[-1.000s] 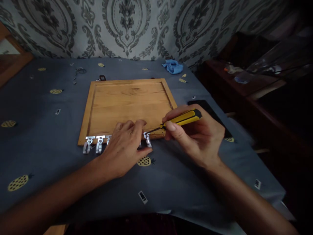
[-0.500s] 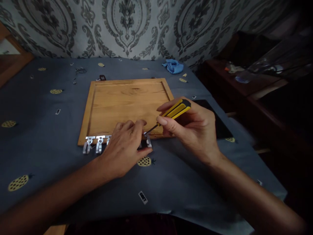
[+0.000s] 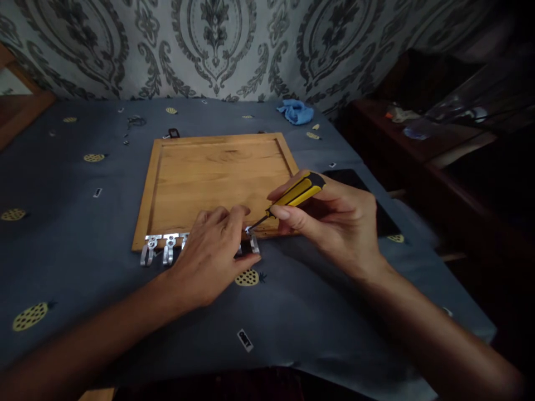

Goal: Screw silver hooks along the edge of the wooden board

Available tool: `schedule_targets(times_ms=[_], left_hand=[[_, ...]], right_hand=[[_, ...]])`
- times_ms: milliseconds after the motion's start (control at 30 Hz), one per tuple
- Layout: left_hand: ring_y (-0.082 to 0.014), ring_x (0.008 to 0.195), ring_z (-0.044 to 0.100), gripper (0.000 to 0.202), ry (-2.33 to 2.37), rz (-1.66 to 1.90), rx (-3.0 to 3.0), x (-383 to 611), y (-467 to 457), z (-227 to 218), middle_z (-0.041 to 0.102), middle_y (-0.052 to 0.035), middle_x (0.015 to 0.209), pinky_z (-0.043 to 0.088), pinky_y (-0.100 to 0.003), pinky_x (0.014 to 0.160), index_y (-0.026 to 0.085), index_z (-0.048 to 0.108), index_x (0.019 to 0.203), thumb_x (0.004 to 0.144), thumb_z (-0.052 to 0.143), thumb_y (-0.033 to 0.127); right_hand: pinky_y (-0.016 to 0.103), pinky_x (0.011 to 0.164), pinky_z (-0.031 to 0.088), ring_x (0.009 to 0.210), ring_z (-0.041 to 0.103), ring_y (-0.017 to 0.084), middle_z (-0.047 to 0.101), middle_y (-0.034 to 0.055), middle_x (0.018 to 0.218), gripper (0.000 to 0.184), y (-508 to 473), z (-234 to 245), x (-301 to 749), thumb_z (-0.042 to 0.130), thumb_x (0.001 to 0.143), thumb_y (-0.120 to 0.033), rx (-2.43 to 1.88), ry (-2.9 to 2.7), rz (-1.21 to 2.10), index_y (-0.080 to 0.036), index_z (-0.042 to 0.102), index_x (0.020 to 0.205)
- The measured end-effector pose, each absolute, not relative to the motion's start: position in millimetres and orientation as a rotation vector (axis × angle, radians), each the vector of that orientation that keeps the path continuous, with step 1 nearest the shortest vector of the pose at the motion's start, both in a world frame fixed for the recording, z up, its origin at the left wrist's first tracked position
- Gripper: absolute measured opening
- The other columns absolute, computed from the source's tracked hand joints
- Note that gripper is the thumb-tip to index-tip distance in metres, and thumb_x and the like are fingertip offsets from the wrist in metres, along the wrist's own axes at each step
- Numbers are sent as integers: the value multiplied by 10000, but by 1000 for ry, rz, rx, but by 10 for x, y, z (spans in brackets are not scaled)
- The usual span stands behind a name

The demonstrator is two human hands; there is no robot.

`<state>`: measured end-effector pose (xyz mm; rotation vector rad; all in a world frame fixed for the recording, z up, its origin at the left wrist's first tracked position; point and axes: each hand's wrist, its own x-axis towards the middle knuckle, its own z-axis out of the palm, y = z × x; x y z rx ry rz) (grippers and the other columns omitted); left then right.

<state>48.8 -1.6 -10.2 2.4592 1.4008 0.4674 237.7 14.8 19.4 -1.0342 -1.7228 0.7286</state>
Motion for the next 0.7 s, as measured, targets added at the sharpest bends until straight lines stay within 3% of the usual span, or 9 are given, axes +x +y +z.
schedule_targets(times_ms=[367, 700], left_hand=[[-309, 1040, 621, 561, 1412, 470, 2432, 490, -25, -106, 673, -90, 1090, 450, -458, 915, 177, 463, 1213, 790, 803, 319], [-306, 1029, 624, 560, 1408, 473, 2437, 492, -17, -111, 675, -93, 1085, 453, -466, 918, 170, 465, 1219, 796, 797, 327]], right_hand=[[284, 482, 401, 539, 496, 120, 505, -24, 596, 389, 191, 111, 2273, 809, 764, -452, -1070, -1648, 559, -214, 548, 599], [266, 477, 397, 529, 498, 105, 497, -35, 589, 349, 197, 94, 2230, 797, 797, -374, -1066, -1654, 510, -210, 548, 616]])
